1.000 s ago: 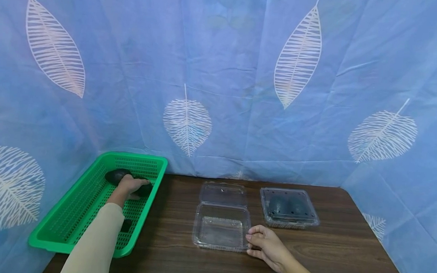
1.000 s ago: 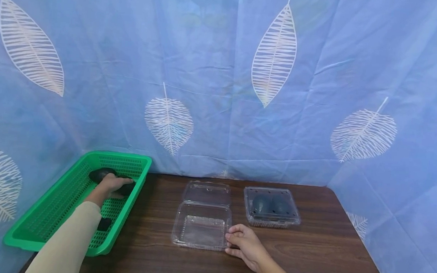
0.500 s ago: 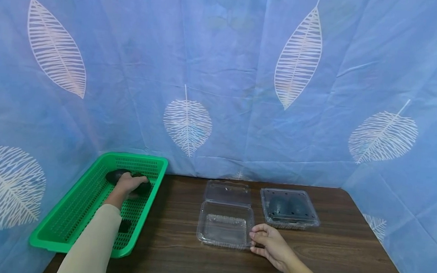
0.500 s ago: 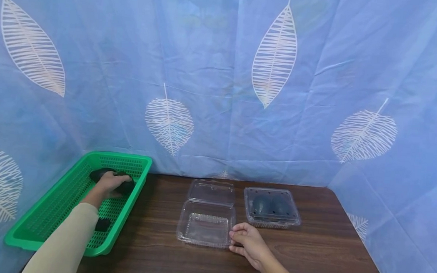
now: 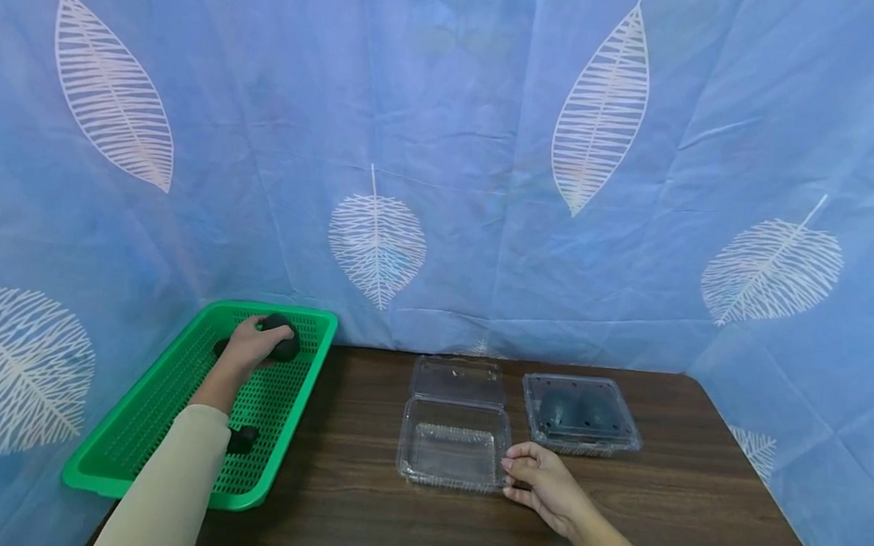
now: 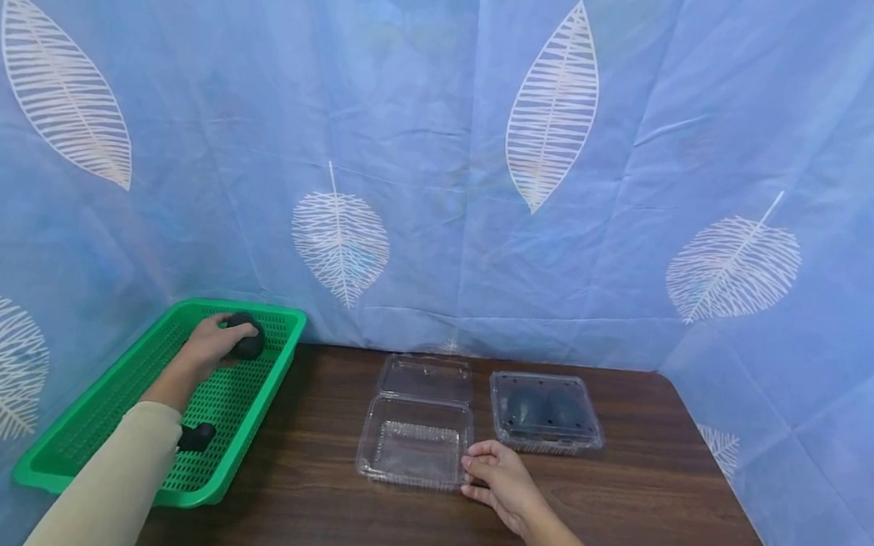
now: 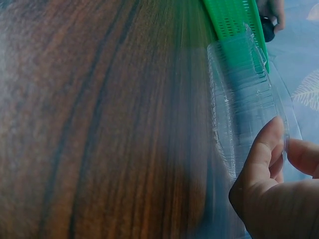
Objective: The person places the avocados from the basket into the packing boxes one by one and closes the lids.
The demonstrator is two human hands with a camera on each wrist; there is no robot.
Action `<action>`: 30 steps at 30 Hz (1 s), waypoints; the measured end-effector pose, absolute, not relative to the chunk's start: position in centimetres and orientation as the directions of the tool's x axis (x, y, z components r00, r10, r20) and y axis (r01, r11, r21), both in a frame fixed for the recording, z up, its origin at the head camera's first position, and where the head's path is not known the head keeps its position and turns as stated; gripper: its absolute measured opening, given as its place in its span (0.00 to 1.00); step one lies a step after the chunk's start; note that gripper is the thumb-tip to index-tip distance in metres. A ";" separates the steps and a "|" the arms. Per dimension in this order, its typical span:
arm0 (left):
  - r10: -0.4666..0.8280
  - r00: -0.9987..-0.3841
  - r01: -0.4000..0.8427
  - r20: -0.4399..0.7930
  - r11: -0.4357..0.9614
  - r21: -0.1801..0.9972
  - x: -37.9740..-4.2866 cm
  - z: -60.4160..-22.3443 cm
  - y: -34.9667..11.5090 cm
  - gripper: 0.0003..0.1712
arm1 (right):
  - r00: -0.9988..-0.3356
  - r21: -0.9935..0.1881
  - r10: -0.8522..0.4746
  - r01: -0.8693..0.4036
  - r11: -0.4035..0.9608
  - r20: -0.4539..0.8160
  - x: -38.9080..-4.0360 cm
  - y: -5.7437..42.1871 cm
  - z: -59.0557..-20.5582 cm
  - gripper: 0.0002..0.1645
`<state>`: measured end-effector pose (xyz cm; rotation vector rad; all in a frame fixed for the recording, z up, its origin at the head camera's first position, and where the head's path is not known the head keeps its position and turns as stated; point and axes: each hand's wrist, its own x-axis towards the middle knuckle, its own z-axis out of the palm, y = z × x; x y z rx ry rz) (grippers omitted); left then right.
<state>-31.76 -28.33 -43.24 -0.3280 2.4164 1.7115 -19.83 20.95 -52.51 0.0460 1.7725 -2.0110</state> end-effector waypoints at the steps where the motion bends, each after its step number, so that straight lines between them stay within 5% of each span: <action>1: -0.083 -0.963 -0.270 -0.257 0.315 0.910 -31.7 -43.0 -28.2 0.53 | -0.896 -0.932 -0.310 0.355 -0.067 -0.319 -19.9 20.9 -52.5 0.23; 30: 0.070 -0.994 -0.036 -0.081 0.495 0.868 -28.8 -38.1 -20.7 0.50 | -0.900 -0.933 -0.294 0.354 -0.061 -0.322 -20.1 21.2 -52.7 0.22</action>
